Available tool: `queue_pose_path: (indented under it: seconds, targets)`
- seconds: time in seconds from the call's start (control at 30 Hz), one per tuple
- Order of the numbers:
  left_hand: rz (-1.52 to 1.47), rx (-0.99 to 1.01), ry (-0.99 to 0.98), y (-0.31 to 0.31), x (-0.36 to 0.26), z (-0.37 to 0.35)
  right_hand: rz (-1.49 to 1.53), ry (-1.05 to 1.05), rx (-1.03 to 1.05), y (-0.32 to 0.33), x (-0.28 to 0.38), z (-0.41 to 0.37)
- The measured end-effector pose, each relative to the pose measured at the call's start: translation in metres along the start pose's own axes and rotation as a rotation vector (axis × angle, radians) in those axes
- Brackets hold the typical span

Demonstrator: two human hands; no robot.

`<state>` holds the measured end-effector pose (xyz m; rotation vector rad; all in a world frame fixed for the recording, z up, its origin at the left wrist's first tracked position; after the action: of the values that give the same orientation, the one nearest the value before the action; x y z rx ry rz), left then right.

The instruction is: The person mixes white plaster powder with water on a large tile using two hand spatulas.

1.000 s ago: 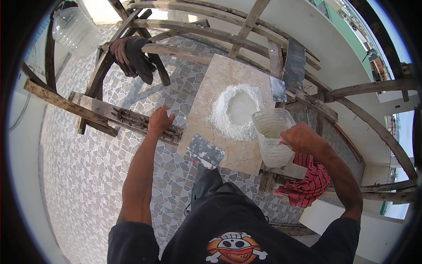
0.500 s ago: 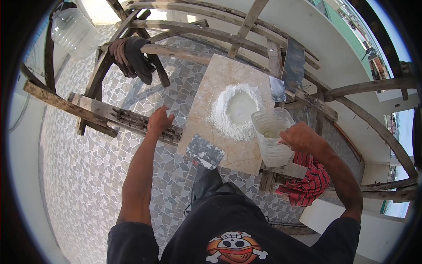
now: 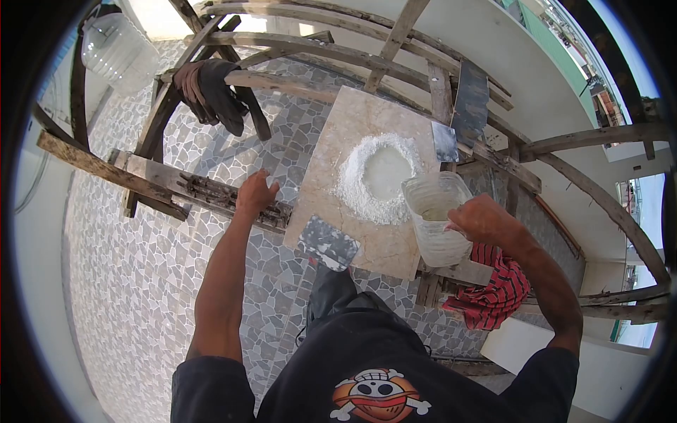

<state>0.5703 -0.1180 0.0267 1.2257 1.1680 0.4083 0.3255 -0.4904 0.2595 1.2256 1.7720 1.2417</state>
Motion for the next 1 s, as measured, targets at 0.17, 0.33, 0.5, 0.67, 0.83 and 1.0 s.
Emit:
queue_pose_path:
  seconds: [0.17, 0.33, 0.5, 0.67, 0.83, 1.0]
  targets:
    - [0.001, 0.005, 0.008, -0.0007, 0.0006, 0.0006, 0.009, 0.010, -0.012, -0.0009, -0.0005, 0.0003]
    - [0.002, 0.009, 0.015, 0.0026, -0.0028, -0.0005, 0.019, 0.008, -0.011, 0.0013, 0.0003, 0.0010]
    - [0.002, 0.009, 0.009, 0.0022, -0.0019, -0.0005, 0.016, 0.013, -0.009, 0.0011, 0.0000, 0.0015]
    - [0.000, 0.002, -0.001, -0.0019, 0.0027, 0.0010, 0.009, 0.014, -0.014, 0.0014, 0.0003, 0.0015]
    - [-0.001, 0.001, -0.005, -0.0019, 0.0026, 0.0007, 0.001, 0.019, -0.009, -0.0007, -0.0008, 0.0016]
    - [0.002, -0.002, -0.006, -0.0014, 0.0022, 0.0003, -0.017, 0.018, -0.007, 0.0011, 0.0006, 0.0010]
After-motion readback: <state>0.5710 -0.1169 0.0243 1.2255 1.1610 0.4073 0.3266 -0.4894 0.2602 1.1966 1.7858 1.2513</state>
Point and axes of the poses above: each hand's wrist, its own z-axis towards the middle knuckle, its own y-axis out of the back of the hand, x = y × z, the point moved 3 cm from there along z, towards the middle knuckle, and after that the axes turned 5 degrees about -y, right-handed, at the moved point
